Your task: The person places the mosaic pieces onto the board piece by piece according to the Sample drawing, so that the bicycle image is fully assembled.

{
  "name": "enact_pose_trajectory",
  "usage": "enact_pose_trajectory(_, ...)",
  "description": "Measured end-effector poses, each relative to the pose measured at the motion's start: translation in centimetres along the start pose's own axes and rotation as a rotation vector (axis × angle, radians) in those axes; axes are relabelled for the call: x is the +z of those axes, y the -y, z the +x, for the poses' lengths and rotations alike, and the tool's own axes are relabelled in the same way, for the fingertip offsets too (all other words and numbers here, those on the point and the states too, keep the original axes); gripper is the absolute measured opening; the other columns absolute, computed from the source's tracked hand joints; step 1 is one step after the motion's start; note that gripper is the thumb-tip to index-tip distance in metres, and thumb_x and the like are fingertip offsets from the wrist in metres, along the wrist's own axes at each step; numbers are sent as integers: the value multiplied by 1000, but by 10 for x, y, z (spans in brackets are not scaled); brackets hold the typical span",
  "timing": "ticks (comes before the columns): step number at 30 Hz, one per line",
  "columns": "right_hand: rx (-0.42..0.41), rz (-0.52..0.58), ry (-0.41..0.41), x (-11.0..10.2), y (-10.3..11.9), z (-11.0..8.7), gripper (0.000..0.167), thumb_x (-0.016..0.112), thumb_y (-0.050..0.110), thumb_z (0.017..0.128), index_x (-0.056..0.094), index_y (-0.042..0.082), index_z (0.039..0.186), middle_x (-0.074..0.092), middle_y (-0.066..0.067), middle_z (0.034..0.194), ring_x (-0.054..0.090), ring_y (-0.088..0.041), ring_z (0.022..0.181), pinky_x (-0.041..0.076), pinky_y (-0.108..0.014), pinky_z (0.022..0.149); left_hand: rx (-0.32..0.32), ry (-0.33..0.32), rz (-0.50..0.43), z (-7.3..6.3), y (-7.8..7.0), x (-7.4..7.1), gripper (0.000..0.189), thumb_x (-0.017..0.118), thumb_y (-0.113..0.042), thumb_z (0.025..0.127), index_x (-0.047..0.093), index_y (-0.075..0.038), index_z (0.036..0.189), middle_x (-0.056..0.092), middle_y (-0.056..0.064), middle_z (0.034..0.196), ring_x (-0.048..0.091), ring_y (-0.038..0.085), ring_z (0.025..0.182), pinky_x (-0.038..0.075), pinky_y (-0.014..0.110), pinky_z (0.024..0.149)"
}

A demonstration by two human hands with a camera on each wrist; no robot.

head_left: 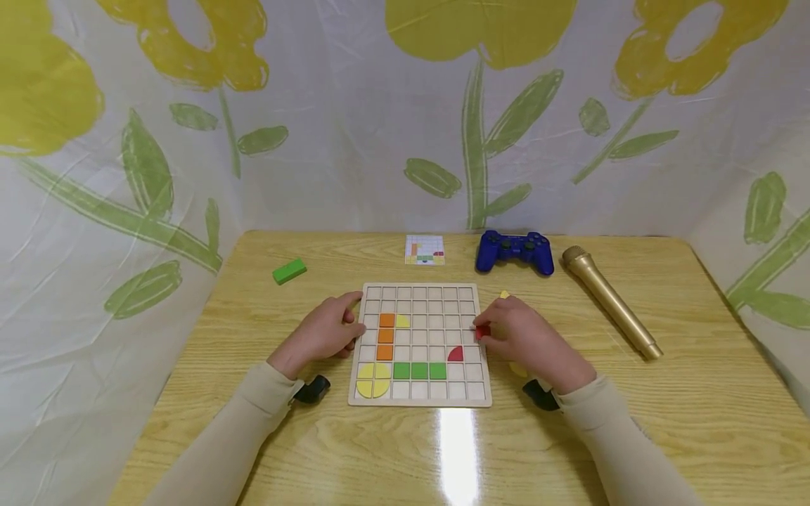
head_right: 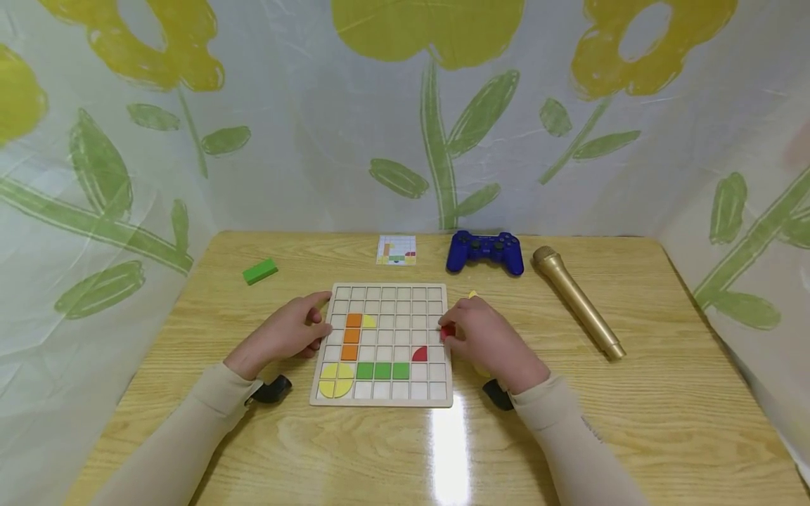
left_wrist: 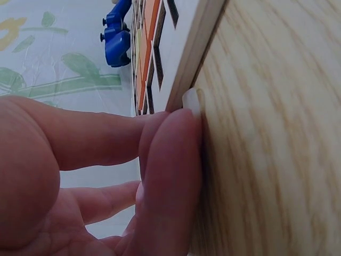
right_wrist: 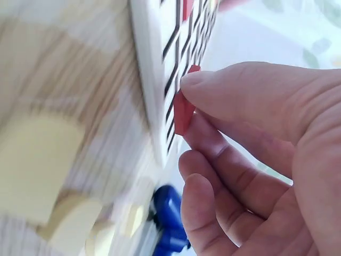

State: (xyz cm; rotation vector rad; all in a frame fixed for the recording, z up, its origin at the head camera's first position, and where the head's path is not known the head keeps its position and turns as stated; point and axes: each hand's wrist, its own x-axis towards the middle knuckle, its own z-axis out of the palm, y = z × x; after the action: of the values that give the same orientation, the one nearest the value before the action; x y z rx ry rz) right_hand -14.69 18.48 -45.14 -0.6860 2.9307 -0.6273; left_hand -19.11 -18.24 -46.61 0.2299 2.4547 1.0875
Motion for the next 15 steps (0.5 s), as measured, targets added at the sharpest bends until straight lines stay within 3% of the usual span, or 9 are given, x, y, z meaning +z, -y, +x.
enact_pose_trajectory(6,-60,-2,1,7,15,-8,15,84,11,93,82,11,108,74,1,106,64,-19,103,60,-43,96,2,2,16,0,-1,0,71,66,-15,105,35,-10,169,60,12,105,66,19,69,61,31,60)
enact_pose_trajectory(15,-48,-16,11,14,23,-12,17,85,12,92,83,14,109,73,3,105,64,-17,104,61,-38,92,13,0,14,0,1,0,71,65,-14,105,34,-8,169,61,12,104,67,18,67,62,31,60)
